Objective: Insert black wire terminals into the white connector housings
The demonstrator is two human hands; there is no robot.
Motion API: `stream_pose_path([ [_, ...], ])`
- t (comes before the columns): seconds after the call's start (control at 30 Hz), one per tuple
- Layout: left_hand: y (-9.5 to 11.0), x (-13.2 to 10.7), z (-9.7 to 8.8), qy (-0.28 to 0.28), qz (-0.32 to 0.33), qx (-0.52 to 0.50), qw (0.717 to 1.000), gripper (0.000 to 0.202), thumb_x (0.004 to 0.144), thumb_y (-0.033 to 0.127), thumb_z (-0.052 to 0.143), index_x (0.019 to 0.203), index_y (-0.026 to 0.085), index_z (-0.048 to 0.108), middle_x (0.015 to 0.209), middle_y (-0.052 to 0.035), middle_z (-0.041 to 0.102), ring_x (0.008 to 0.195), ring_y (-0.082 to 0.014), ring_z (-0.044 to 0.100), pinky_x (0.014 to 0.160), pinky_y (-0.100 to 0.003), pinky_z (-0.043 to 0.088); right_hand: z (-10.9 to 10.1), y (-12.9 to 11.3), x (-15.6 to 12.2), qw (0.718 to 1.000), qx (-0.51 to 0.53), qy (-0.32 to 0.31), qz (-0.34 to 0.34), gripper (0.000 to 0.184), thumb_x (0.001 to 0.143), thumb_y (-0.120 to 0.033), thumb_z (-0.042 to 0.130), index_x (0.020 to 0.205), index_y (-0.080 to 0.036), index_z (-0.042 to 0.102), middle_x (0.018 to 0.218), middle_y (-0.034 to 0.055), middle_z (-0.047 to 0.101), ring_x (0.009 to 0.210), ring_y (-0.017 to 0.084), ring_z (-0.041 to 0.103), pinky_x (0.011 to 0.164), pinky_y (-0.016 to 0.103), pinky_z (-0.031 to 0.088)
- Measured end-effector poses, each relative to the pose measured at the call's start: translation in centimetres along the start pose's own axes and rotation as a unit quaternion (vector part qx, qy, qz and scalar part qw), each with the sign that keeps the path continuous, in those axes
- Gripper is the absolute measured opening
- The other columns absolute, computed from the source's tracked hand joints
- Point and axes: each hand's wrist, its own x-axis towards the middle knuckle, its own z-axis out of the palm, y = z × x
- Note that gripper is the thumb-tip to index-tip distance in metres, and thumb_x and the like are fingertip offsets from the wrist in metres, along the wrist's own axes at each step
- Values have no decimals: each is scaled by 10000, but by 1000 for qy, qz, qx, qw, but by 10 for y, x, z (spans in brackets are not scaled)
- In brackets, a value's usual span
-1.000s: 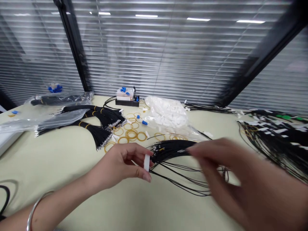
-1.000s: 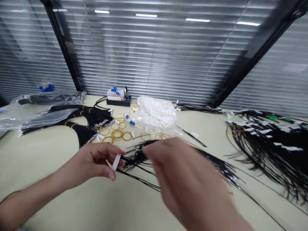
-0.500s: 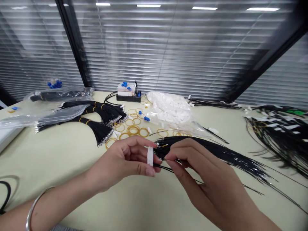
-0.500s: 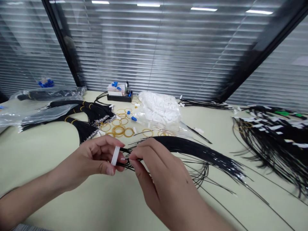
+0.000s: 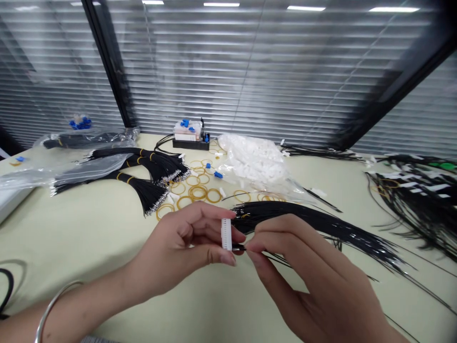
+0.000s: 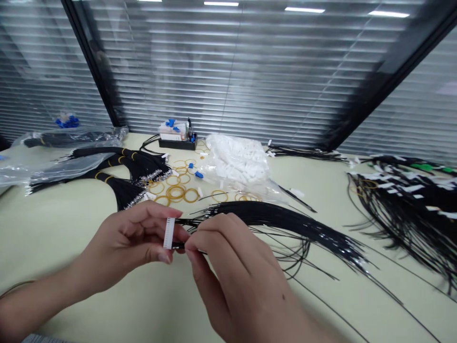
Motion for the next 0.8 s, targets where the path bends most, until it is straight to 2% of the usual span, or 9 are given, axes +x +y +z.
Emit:
stream_pose_path([
  [0.2, -3, -1, 0, -17, 32, -12, 999, 354, 715, -34, 668, 974, 204, 632, 831, 51, 720, 696, -22, 668, 662, -77, 540, 2, 0, 1, 1000, 0, 7, -7, 79, 852, -99, 478, 811, -153, 519, 813, 17, 533, 776, 59, 506, 677, 175, 417],
  [0.43, -5, -2, -1, -27, 37, -21, 999, 364, 721, -37, 662, 987, 210, 635, 862, 43, 722, 705, -28, 671, 676, -89, 549, -1, 0, 1, 1000, 13, -6, -4, 97, 853, -85, 460, 815, -157, 511, 807, 8, 526, 752, 49, 491, 634, 165, 407],
  [0.8, -5, -2, -1, -25, 34, -18, 999, 355, 730, -21, 665, 990, 217, 630, 865, 42, 723, 704, -24, 670, 675, -84, 543, -2, 1, -4, 1000, 12, -11, -14, 86, 861, -101, 470, 872, -171, 520, 838, 15, 524, 785, 54, 495, 669, 167, 416],
])
